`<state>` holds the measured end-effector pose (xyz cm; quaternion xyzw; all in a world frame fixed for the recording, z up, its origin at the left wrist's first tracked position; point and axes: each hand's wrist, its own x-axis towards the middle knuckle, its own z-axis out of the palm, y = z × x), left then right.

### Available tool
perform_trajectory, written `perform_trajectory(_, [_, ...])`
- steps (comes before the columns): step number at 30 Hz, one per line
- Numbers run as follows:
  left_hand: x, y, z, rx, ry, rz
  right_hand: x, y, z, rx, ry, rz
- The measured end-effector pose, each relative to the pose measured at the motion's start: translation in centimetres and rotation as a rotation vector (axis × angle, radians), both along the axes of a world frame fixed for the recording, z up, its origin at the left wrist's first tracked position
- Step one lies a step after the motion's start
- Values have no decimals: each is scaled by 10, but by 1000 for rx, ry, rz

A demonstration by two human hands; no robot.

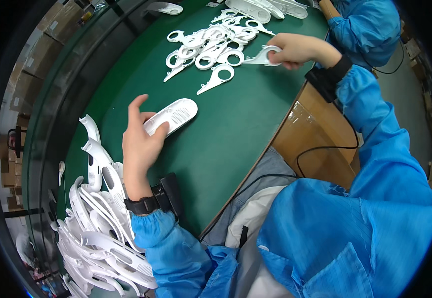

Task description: Assembling white plastic neck fan components at a factory workbench, including inserting mesh and attaching brackets.

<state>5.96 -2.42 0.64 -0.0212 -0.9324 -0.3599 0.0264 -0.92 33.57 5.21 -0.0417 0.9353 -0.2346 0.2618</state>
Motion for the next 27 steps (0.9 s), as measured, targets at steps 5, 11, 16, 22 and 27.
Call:
perform_trajectory(5, [2,10,-6,5,283,-101,-4,22,25,-164,32,28])
perform_trajectory(11, [-9,27,-8,123,135,-119,-6,-86,-31,-591,13,172])
perform_trajectory(16, [-8,19,-13,40,58,-137,-19,-133,-58,-660,-204,311])
perform_trajectory(22, [-9,20,-10,52,27,-120,-15,-132,-55,-580,-176,317])
perform_trajectory(27, [-9,26,-12,58,66,-126,-14,-129,-53,-446,255,516])
